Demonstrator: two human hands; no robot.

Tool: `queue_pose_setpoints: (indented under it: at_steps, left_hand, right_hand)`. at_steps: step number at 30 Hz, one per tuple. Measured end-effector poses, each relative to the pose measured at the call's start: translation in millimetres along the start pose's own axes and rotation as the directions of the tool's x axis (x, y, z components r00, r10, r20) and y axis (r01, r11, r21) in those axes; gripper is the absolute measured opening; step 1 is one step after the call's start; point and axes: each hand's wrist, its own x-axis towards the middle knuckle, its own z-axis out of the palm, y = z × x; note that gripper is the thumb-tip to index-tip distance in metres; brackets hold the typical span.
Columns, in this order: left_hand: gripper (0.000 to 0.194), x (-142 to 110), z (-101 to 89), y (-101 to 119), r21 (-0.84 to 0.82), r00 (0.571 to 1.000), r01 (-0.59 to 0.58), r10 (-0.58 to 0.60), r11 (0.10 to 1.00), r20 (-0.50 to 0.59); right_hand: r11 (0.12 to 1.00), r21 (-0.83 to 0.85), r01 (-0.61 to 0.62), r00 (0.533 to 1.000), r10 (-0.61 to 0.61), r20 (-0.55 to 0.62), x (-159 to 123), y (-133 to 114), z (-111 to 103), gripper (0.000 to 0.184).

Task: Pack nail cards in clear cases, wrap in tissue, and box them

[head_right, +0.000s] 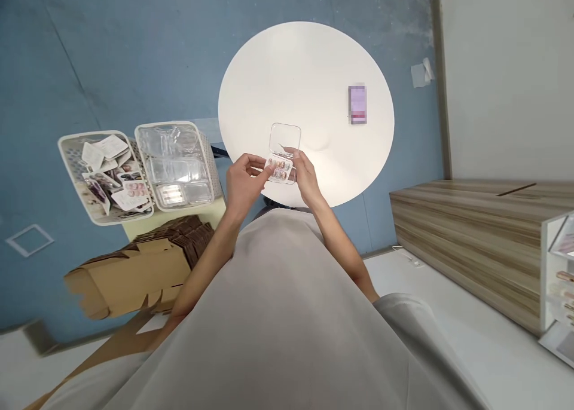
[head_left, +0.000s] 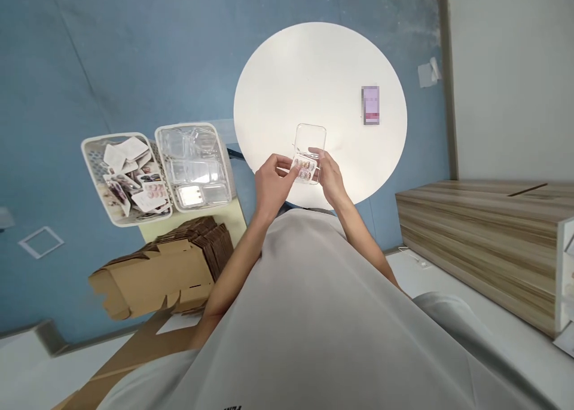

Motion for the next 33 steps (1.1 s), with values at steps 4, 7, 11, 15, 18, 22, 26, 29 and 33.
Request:
queue_pose_setpoints:
  at_steps: [4,7,11,15,18,22,26,29,33]
  left_hand:
    - [0.031,-8,15.2,4,0.038,0.999,-0.003,0.004,0.999,-0.032]
    - [0.032,-11,18.3,4,0.078,0.995,-0.082,0.086,0.994,-0.048]
    - [0.05,0,16.1,-6,-0.01,0.998,-0.055,0.055,0.998,-0.012]
    - [0.062,13,13.1,-20,-0.221,0.977,0.063,-0.015,0.973,0.211]
    - [0.064,13,10.9,-20,-0.285,0.961,0.125,-0.045,0.95,0.271]
    - [0.077,7,10.3,-13,-0.324,0.946,0.195,-0.091,0.926,0.31]
    - [0.074,5,14.7,-16,-0.29,0.95,0.133,-0.038,0.948,0.311]
    - [0.079,5,20.0,-27,-0.289,0.961,0.078,0.006,0.954,0.277]
    - [0.077,5,27.3,-44,-0.306,0.979,0.06,0.004,0.95,0.203]
  right_hand:
    - [0.999,-0.039,0.036,0.999,-0.037,-0.026,0,0,-3,0.087]
    - [0.998,-0.018,0.067,0.998,-0.068,-0.014,1,1,-5,0.089]
    - [0.998,0.029,0.062,0.998,-0.062,0.023,1,0,-11,0.088]
    - [0.994,0.078,0.071,0.996,-0.075,0.051,-1,-2,-18,0.079]
    - [0.992,0.093,0.081,0.993,-0.088,0.076,-4,-6,-26,0.068]
    - [0.996,0.07,0.056,0.989,-0.065,0.134,-6,-11,-37,0.058]
    - [0.997,0.041,0.066,0.983,-0.072,0.168,-8,-11,-43,0.056]
    - [0.995,0.031,0.096,0.985,-0.099,0.138,-8,0,-44,0.082]
    - [1.0,0.022,-0.022,0.993,0.019,0.112,-5,22,-44,0.108]
